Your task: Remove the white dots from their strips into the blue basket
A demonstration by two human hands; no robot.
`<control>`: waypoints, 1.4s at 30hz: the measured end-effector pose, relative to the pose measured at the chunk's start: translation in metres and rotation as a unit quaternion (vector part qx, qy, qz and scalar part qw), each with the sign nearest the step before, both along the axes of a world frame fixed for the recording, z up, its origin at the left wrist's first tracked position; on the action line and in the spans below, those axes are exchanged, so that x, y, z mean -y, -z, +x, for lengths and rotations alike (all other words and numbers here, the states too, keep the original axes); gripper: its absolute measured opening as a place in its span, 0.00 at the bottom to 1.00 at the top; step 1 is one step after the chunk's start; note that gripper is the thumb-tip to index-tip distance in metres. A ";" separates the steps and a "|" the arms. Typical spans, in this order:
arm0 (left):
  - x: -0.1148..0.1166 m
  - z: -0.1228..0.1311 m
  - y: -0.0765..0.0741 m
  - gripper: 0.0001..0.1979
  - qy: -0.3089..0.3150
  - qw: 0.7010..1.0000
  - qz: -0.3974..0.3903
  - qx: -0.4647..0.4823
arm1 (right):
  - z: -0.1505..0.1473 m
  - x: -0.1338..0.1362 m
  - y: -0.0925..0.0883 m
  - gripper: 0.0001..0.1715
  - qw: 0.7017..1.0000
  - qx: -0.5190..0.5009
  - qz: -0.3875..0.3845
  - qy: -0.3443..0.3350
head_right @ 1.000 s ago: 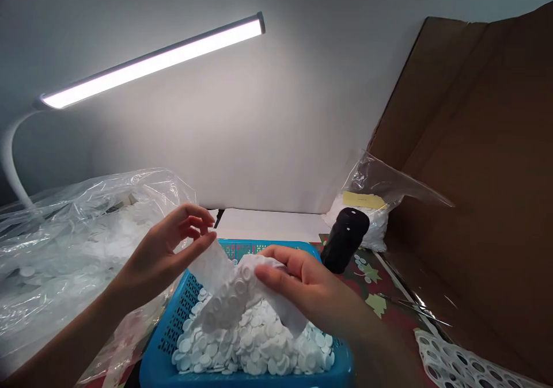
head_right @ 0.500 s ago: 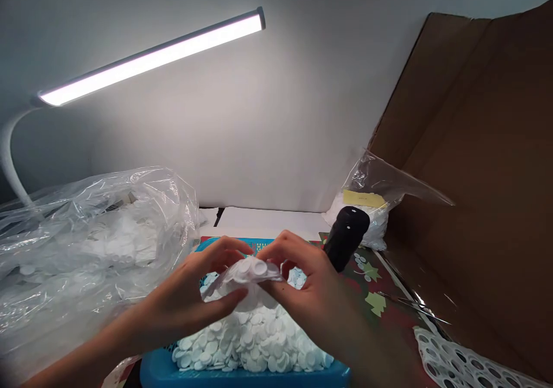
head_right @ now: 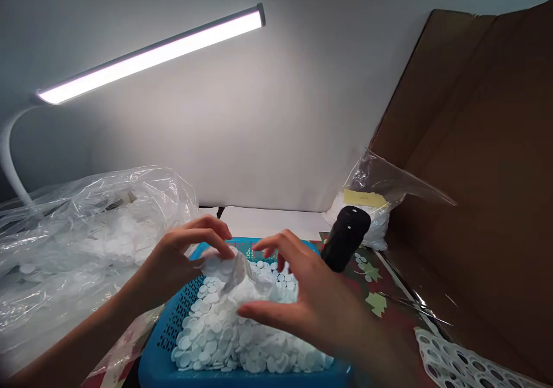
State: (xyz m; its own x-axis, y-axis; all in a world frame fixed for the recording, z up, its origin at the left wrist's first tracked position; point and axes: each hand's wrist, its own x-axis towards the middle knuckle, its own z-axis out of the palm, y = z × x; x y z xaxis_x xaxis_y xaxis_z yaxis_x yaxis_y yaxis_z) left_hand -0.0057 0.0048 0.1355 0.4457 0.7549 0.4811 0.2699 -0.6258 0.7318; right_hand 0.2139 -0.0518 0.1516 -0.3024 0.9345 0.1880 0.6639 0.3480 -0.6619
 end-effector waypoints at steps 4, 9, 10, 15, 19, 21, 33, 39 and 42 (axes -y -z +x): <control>0.006 0.005 0.005 0.10 -0.016 0.998 0.053 -0.013 | -0.026 -0.003 0.016 0.16 0.997 -0.074 0.009 0.008; 0.009 0.003 0.002 0.11 -0.093 0.987 0.124 -0.050 | -0.024 -0.005 0.012 0.03 0.996 -0.094 0.000 0.005; 0.009 0.002 0.002 0.10 -0.098 0.986 0.125 -0.060 | -0.020 -0.004 0.009 0.02 0.996 -0.092 -0.001 0.013; 0.004 -0.001 0.001 0.07 -0.105 0.988 0.063 -0.090 | -0.008 -0.001 -0.006 0.01 0.997 -0.069 -0.019 0.039; 0.003 -0.001 -0.001 0.15 -0.058 0.989 -0.069 -0.118 | -0.005 -0.002 -0.006 0.02 0.998 -0.043 0.010 0.035; 0.002 -0.001 -0.002 0.17 0.025 0.981 -0.168 -0.096 | -0.004 -0.002 -0.004 0.03 0.998 -0.033 0.040 0.028; -0.002 0.002 -0.003 0.12 0.152 0.928 -0.336 0.063 | -0.003 -0.003 0.001 0.08 0.996 0.041 0.077 0.035; 0.000 0.005 -0.001 0.07 0.140 0.931 -0.324 0.088 | 0.001 -0.003 0.009 0.09 0.996 0.051 0.072 0.017; 0.000 0.004 0.000 0.07 0.153 0.931 -0.318 0.090 | -0.001 -0.002 0.010 0.08 0.997 0.048 0.057 0.003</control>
State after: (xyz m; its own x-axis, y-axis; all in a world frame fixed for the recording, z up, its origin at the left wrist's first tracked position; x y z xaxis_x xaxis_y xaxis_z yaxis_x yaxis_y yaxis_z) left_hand -0.0016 0.0049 0.1351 0.6423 0.7636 0.0669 -0.0120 -0.0772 0.9969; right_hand 0.2133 -0.0494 0.1420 -0.3188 0.9104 0.2638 0.7251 0.4135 -0.5506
